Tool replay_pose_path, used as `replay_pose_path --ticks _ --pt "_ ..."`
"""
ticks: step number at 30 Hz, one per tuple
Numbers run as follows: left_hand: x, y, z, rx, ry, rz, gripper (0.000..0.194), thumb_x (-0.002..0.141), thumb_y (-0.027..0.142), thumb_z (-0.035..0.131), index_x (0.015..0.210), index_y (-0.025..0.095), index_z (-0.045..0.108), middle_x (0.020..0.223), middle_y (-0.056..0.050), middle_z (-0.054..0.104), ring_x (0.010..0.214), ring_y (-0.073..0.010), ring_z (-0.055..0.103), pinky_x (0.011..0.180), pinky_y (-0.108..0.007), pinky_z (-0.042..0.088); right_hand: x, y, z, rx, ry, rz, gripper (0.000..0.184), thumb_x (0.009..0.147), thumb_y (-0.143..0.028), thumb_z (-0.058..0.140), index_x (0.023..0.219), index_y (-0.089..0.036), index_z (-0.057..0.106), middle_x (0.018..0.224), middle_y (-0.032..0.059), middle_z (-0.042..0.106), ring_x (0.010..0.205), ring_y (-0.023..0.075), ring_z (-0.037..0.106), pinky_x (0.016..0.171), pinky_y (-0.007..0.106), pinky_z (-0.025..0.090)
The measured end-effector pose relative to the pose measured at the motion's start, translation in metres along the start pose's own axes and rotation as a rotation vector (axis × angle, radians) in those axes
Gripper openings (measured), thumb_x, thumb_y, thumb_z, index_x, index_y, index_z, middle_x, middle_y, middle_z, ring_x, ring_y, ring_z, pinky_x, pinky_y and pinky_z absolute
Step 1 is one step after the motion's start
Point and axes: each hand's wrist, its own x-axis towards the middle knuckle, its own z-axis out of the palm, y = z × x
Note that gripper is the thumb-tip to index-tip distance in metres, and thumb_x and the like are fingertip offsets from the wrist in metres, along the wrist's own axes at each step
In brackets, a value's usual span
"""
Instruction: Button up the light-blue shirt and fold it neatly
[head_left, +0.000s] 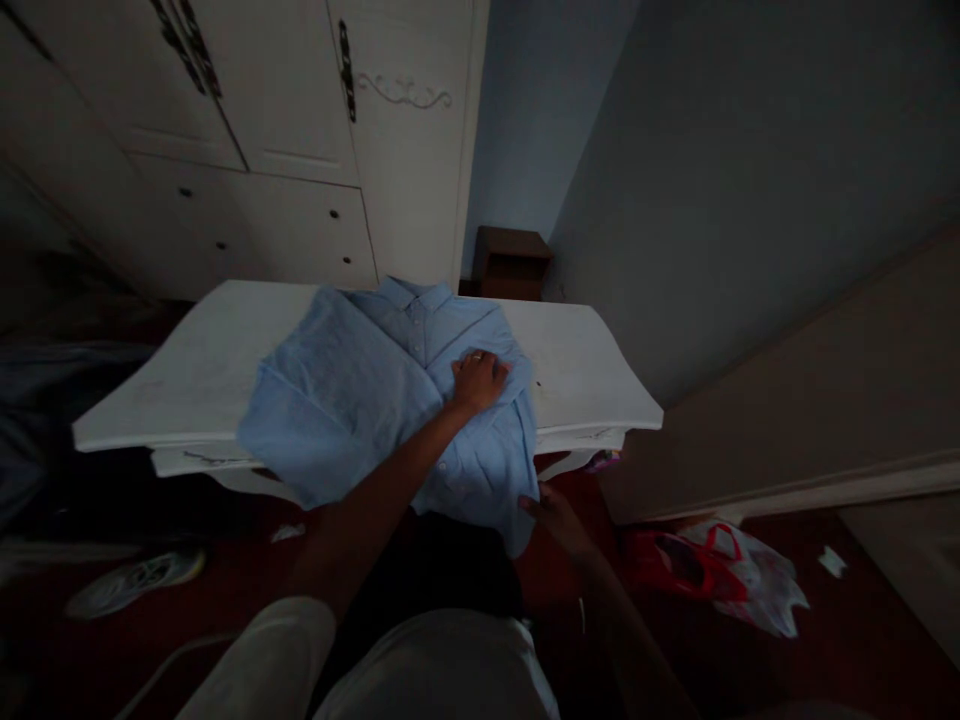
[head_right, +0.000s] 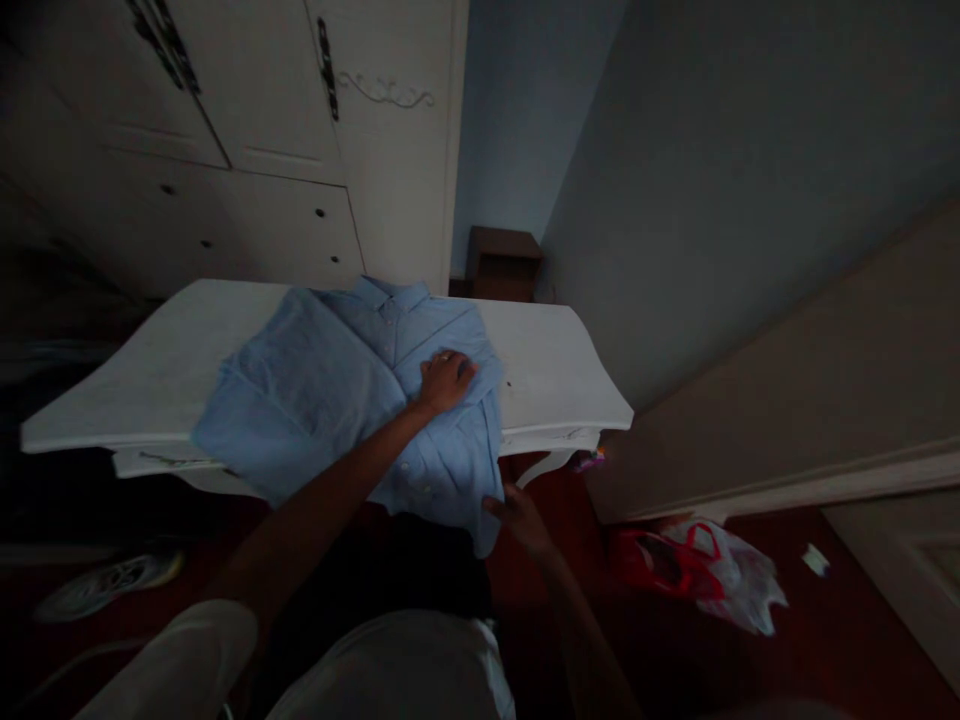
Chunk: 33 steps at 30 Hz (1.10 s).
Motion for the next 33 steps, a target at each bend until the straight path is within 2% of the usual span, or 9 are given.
replay_pose_path --ticks 3,5,8,12,15,20,23,27,33 --pt "-0.009 -0.001 -0.021 -0.044 0.079 0.016 0.030 0.097 0.033 0.041 0.116 0.019 0.059 0.118 -0.010 0.064 0.113 -0.0215 0.055 0.097 -0.038 0.040 0.000 0.001 0.007 0.077 -0.029 -0.009 0.054 0.069 -0.066 0.068 0.092 -0.017 0.067 0.087 0.0069 0.070 0.082 0.0239 0.062 0.076 0.036 0.051" --pt "-0.031 -0.007 -0.041 -0.134 0.252 0.058 0.030 0.098 0.032 0.039 0.117 0.020 0.059 0.118 -0.010 0.064 0.113 -0.0195 0.056 0.097 -0.035 0.042 0.001 0.003 0.010 0.097 -0.024 -0.001 0.055 0.066 -0.063 0.073 0.097 -0.018 0.068 0.095 0.0090 0.071 0.086 0.0256 0.064 0.080 0.038 0.051" --pt "-0.091 -0.034 -0.069 -0.276 0.630 0.026 0.026 0.097 0.032 0.039 0.108 0.021 0.060 0.107 -0.009 0.066 0.103 -0.0200 0.060 0.091 -0.037 0.047 0.002 0.007 0.010 0.114 -0.001 0.021 0.054 0.063 -0.059 0.077 0.100 -0.019 0.070 0.101 0.0106 0.071 0.089 0.0277 0.065 0.084 0.041 0.051" --pt "-0.193 -0.109 -0.088 -0.144 0.966 -0.308 0.022 0.093 0.034 0.043 0.095 0.020 0.059 0.093 -0.007 0.063 0.091 -0.0203 0.061 0.085 -0.038 0.050 0.005 0.016 0.004 0.062 -0.002 0.050 0.047 0.065 -0.057 0.076 0.090 -0.017 0.074 0.095 0.0105 0.074 0.087 0.0300 0.066 0.087 0.046 0.050" --pt "-0.252 -0.176 -0.092 -0.012 0.917 -0.627 0.027 0.083 0.040 0.054 0.100 0.019 0.058 0.096 -0.008 0.060 0.090 -0.0238 0.060 0.082 -0.041 0.051 0.007 0.020 -0.001 0.021 0.002 0.079 0.042 0.064 -0.055 0.077 0.083 -0.017 0.076 0.087 0.0090 0.075 0.083 0.0306 0.067 0.085 0.047 0.051" --pt "-0.278 -0.253 -0.087 -0.152 0.590 -0.677 0.057 0.062 0.044 0.075 0.107 0.017 0.055 0.116 -0.014 0.059 0.115 -0.0332 0.054 0.099 -0.049 0.043 0.005 0.013 -0.001 0.009 0.000 0.121 0.042 0.064 -0.053 0.077 0.087 -0.018 0.077 0.092 0.0103 0.076 0.092 0.0331 0.068 0.089 0.046 0.050" --pt "-0.267 -0.272 -0.080 -0.280 0.508 -0.670 0.060 0.059 0.042 0.078 0.108 0.017 0.054 0.116 -0.012 0.062 0.110 -0.0298 0.058 0.095 -0.045 0.047 0.004 0.009 0.000 -0.056 0.038 0.143 0.044 0.065 -0.053 0.076 0.090 -0.017 0.077 0.095 0.0114 0.076 0.095 0.0348 0.067 0.090 0.046 0.049" --pt "-0.259 -0.283 -0.076 -0.349 0.498 -0.681 0.045 0.066 0.044 0.072 0.099 0.018 0.055 0.096 -0.007 0.067 0.088 -0.0234 0.066 0.079 -0.037 0.054 0.005 0.010 0.001 -0.079 0.137 0.175 0.046 0.059 -0.054 0.077 0.087 -0.017 0.077 0.094 0.0104 0.076 0.093 0.0355 0.068 0.087 0.046 0.051" --pt "-0.275 -0.285 -0.099 -0.407 0.485 -0.686 0.041 0.065 0.050 0.069 0.089 0.021 0.052 0.088 -0.005 0.069 0.085 -0.0236 0.068 0.072 -0.034 0.055 0.006 0.001 0.003 -0.089 0.238 0.195 0.042 0.055 -0.053 0.077 0.080 -0.019 0.076 0.084 0.0067 0.076 0.085 0.0341 0.070 0.080 0.042 0.052"
